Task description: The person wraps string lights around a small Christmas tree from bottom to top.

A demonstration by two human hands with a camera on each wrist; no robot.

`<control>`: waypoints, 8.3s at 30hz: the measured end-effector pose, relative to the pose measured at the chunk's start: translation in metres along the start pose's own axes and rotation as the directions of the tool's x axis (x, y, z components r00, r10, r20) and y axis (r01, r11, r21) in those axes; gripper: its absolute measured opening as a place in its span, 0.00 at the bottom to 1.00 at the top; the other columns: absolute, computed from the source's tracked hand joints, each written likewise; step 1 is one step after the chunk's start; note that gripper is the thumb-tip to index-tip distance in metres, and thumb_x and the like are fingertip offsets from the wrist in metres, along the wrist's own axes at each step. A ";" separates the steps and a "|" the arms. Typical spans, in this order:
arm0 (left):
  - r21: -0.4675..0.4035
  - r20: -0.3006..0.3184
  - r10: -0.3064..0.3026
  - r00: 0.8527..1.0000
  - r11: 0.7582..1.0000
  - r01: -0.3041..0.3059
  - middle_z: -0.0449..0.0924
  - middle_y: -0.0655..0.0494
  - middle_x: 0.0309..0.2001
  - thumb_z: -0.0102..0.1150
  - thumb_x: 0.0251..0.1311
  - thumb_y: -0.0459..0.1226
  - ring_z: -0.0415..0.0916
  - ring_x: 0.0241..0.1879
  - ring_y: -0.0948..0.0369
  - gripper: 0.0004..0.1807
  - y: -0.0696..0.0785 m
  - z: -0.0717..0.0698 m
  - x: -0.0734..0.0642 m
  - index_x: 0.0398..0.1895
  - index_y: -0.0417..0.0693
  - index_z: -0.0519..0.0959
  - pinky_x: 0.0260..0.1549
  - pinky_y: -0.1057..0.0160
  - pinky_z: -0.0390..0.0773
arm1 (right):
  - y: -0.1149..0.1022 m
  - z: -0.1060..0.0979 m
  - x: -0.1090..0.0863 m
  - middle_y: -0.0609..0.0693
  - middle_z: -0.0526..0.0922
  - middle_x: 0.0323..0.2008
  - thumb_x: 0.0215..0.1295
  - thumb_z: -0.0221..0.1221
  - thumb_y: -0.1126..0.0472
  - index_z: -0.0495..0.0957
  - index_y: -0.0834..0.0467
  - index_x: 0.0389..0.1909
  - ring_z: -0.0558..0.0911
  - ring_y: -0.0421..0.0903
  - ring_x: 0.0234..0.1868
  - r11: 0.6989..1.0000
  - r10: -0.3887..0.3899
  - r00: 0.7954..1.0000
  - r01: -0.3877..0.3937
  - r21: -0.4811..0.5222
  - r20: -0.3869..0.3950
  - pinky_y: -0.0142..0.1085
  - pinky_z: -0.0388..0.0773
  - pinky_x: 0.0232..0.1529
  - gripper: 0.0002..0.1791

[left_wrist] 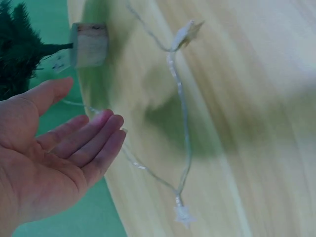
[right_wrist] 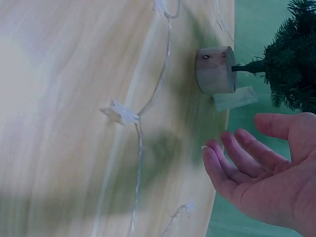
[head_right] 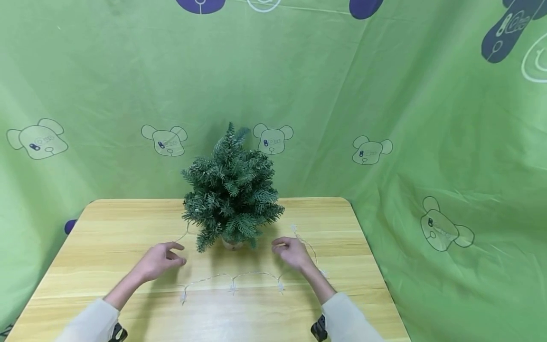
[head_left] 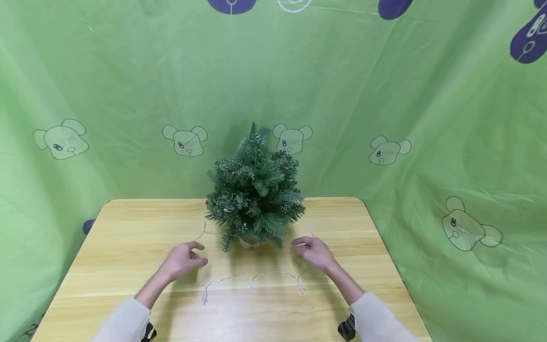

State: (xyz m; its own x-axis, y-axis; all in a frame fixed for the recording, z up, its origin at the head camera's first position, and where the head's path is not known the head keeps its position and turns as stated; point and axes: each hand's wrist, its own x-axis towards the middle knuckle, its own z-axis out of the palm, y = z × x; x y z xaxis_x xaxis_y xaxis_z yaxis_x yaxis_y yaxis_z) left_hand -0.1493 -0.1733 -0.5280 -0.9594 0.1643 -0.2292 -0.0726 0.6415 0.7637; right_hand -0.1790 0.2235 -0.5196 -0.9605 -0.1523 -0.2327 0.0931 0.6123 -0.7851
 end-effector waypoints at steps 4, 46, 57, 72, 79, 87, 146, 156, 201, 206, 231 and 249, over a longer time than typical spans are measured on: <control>-0.014 0.014 -0.012 1.000 1.000 0.012 0.87 0.51 0.33 0.72 0.53 0.33 0.84 0.33 0.56 0.25 -0.002 0.012 -0.002 0.54 0.33 0.79 0.35 0.55 0.86 | 0.005 0.007 0.002 0.61 0.89 0.41 0.67 0.61 0.60 0.82 0.64 0.55 0.86 0.55 0.38 0.999 0.012 1.000 -0.013 0.031 0.024 0.50 0.85 0.42 0.18; 0.070 0.068 0.036 0.997 0.997 -0.041 0.78 0.54 0.23 0.68 0.36 0.19 0.74 0.23 0.60 0.14 -0.019 0.055 -0.006 0.28 0.39 0.81 0.24 0.67 0.80 | 0.031 0.053 -0.002 0.56 0.89 0.38 0.53 0.70 0.64 0.84 0.64 0.47 0.85 0.48 0.38 0.999 0.031 0.992 -0.032 0.008 0.120 0.45 0.84 0.45 0.19; 0.102 0.047 0.037 0.998 0.994 -0.041 0.79 0.55 0.21 0.60 0.32 0.16 0.74 0.23 0.60 0.15 -0.018 0.059 -0.007 0.23 0.41 0.81 0.23 0.67 0.79 | 0.031 0.061 -0.003 0.54 0.87 0.33 0.50 0.69 0.68 0.84 0.65 0.40 0.83 0.48 0.33 0.999 0.032 0.989 -0.036 0.025 0.141 0.38 0.82 0.37 0.14; 0.026 0.088 0.059 0.994 0.998 -0.061 0.85 0.48 0.27 0.56 0.37 0.16 0.77 0.23 0.60 0.15 -0.011 0.050 -0.006 0.28 0.37 0.84 0.24 0.66 0.82 | 0.024 0.045 0.000 0.51 0.90 0.35 0.54 0.68 0.66 0.88 0.61 0.36 0.83 0.45 0.38 0.997 -0.015 0.984 0.029 -0.072 0.178 0.46 0.83 0.46 0.08; -0.045 0.132 0.069 0.989 0.997 -0.063 0.85 0.48 0.26 0.61 0.44 0.18 0.80 0.24 0.56 0.10 -0.005 0.041 -0.004 0.30 0.36 0.84 0.26 0.64 0.84 | 0.015 0.034 0.000 0.63 0.86 0.28 0.55 0.66 0.70 0.85 0.69 0.36 0.84 0.51 0.27 0.998 0.008 0.970 -0.024 0.061 0.243 0.44 0.85 0.35 0.08; -0.105 0.172 0.071 0.983 0.993 -0.053 0.84 0.52 0.27 0.69 0.51 0.26 0.80 0.29 0.57 0.05 0.002 0.033 0.000 0.33 0.38 0.85 0.33 0.62 0.83 | 0.005 0.025 -0.001 0.64 0.84 0.27 0.56 0.64 0.70 0.82 0.71 0.36 0.81 0.48 0.25 0.995 0.028 0.948 -0.058 0.087 0.317 0.42 0.83 0.33 0.08; -0.193 0.471 0.234 0.851 0.968 -0.160 0.85 0.48 0.31 0.63 0.63 0.34 0.83 0.32 0.56 0.05 0.034 -0.087 -0.027 0.37 0.42 0.85 0.36 0.61 0.85 | -0.041 -0.114 -0.014 0.50 0.82 0.23 0.60 0.64 0.63 0.85 0.67 0.35 0.79 0.44 0.27 0.995 0.087 0.835 -0.048 -0.086 0.544 0.38 0.83 0.36 0.10; -0.180 0.503 0.287 0.815 0.957 -0.226 0.86 0.50 0.29 0.63 0.64 0.35 0.78 0.26 0.67 0.06 0.047 -0.116 -0.033 0.40 0.44 0.86 0.31 0.67 0.83 | -0.037 -0.132 -0.021 0.49 0.83 0.24 0.60 0.64 0.63 0.84 0.70 0.37 0.80 0.44 0.27 0.994 0.094 0.827 -0.048 -0.097 0.555 0.38 0.84 0.37 0.12; 0.015 0.306 0.381 0.872 0.914 -0.405 0.88 0.55 0.37 0.66 0.64 0.38 0.86 0.40 0.58 0.07 0.147 -0.191 -0.018 0.43 0.48 0.86 0.51 0.61 0.82 | -0.068 -0.147 -0.035 0.51 0.86 0.31 0.61 0.63 0.64 0.85 0.66 0.38 0.82 0.44 0.33 0.997 0.007 0.762 0.047 -0.067 0.648 0.43 0.84 0.45 0.10; 0.019 0.324 0.407 0.854 0.900 -0.436 0.88 0.55 0.37 0.65 0.64 0.38 0.86 0.40 0.58 0.07 0.160 -0.188 -0.018 0.43 0.48 0.85 0.50 0.61 0.83 | -0.070 -0.146 -0.035 0.53 0.86 0.31 0.60 0.64 0.63 0.85 0.66 0.37 0.83 0.46 0.34 0.996 0.007 0.764 0.054 -0.074 0.646 0.44 0.84 0.46 0.10; -0.047 0.477 0.467 0.744 0.859 -0.510 0.88 0.55 0.41 0.64 0.63 0.35 0.86 0.43 0.56 0.07 0.173 -0.180 -0.038 0.43 0.51 0.86 0.47 0.59 0.85 | -0.086 -0.177 -0.043 0.53 0.85 0.34 0.64 0.61 0.63 0.84 0.64 0.40 0.84 0.48 0.37 0.990 0.001 0.773 0.090 -0.112 0.634 0.44 0.84 0.49 0.09; -0.082 0.450 0.477 0.755 0.864 -0.497 0.87 0.48 0.43 0.64 0.63 0.32 0.85 0.47 0.53 0.06 0.193 -0.182 -0.034 0.42 0.47 0.83 0.53 0.58 0.84 | -0.113 -0.207 -0.051 0.57 0.83 0.44 0.69 0.60 0.59 0.80 0.65 0.47 0.83 0.54 0.46 0.989 -0.043 0.786 0.122 -0.087 0.617 0.48 0.77 0.56 0.13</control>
State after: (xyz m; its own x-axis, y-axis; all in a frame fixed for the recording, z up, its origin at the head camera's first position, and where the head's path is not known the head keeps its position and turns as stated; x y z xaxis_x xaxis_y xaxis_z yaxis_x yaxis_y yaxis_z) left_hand -0.1797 -0.1911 -0.2630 -0.6358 0.7677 -0.0803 0.3923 0.4110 0.8229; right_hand -0.1947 0.3225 -0.3006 -0.5970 -0.6245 -0.5035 -0.0480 0.6543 -0.7547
